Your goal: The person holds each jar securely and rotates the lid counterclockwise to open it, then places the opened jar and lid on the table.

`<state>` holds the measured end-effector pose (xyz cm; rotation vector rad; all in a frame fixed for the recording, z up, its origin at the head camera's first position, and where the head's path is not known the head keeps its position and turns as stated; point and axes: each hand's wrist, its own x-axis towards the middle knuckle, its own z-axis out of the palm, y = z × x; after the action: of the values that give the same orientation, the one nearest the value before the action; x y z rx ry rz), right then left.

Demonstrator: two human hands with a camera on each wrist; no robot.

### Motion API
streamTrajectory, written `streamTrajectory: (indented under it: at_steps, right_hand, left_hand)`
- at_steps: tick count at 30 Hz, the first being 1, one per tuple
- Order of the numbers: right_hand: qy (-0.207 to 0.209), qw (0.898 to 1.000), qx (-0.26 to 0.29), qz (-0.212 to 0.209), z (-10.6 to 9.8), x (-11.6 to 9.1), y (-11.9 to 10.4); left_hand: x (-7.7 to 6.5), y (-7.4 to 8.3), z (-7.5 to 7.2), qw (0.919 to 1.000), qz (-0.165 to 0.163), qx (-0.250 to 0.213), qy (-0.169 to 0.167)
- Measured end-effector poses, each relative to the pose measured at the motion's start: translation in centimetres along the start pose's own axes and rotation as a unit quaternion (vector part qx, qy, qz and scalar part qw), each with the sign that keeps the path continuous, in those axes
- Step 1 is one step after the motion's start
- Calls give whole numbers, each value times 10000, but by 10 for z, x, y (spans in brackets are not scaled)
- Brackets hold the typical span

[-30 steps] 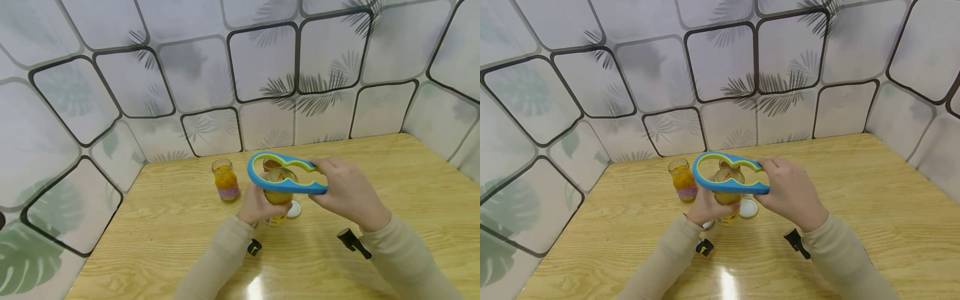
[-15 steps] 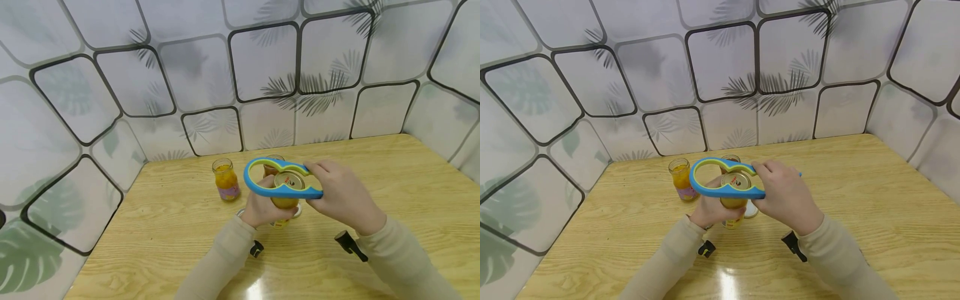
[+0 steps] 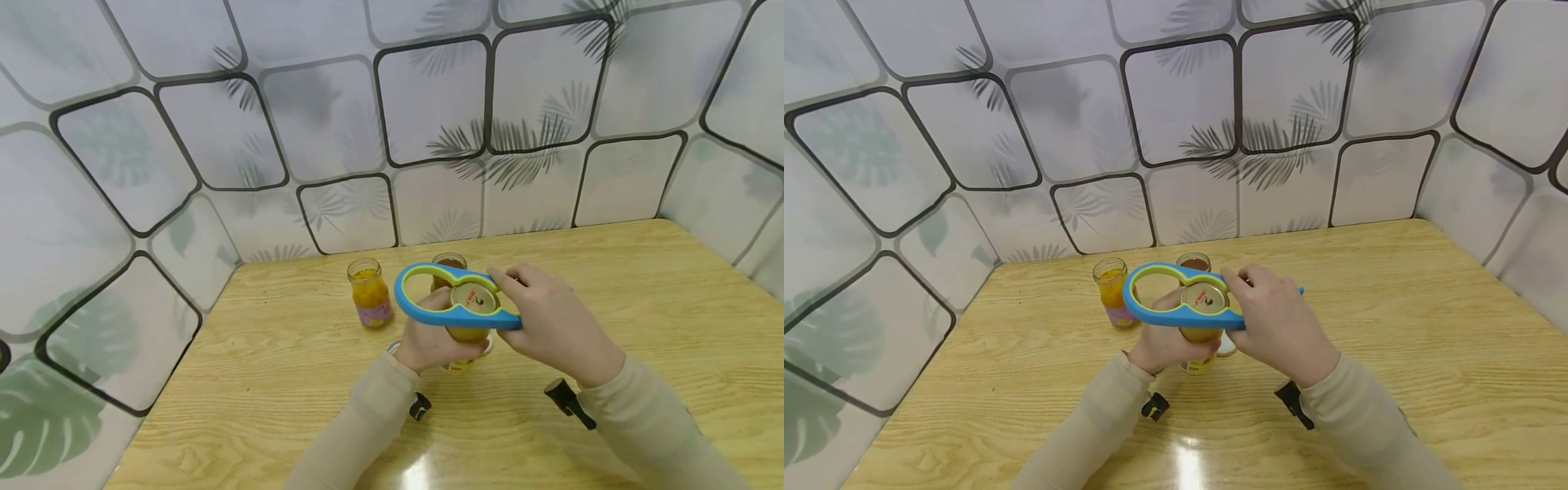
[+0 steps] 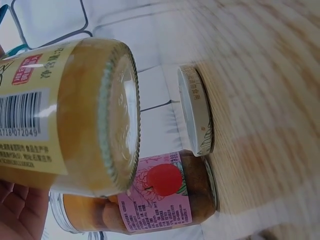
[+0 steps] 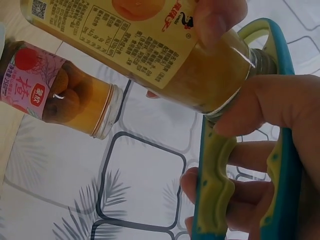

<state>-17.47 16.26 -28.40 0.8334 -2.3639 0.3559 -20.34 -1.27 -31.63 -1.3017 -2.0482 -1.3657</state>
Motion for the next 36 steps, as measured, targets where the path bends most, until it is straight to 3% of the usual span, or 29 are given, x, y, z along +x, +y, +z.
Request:
streamTrajectory:
  at_steps: [6,9,17,22,26,31,34,36]
  right_hand:
    - [-212,9989,-413,-107,1,0,-1]
    - [-297,9962,-757,-312,1,0,-1]
    - [88,9904,-1112,-811,6,1,3]
    - [68,9896,-1107,-914,3,1,4]
    - [80,9899,-985,-1015,0,1,5]
    - [206,9877,-772,-1344,-2,1,9]
    - [287,9846,-674,-1586,-3,2,12]
    - [305,9831,-587,-1706,-3,2,13]
  left_hand:
    - [-2,2,0,9973,-470,-557,88]
    - [-2,2,0,9969,-531,-578,59]
    - [-1,0,-1,9992,-214,-343,46]
    - [0,0,-1,9982,-107,-582,-56]
    - [-3,-5,-1,9945,-84,-968,-399]
    - [-10,-22,2,9837,-553,-1314,-1096]
    - [-13,-30,5,9797,-780,-1268,-1344]
    - [-14,-33,5,9792,-756,-1202,-1451]
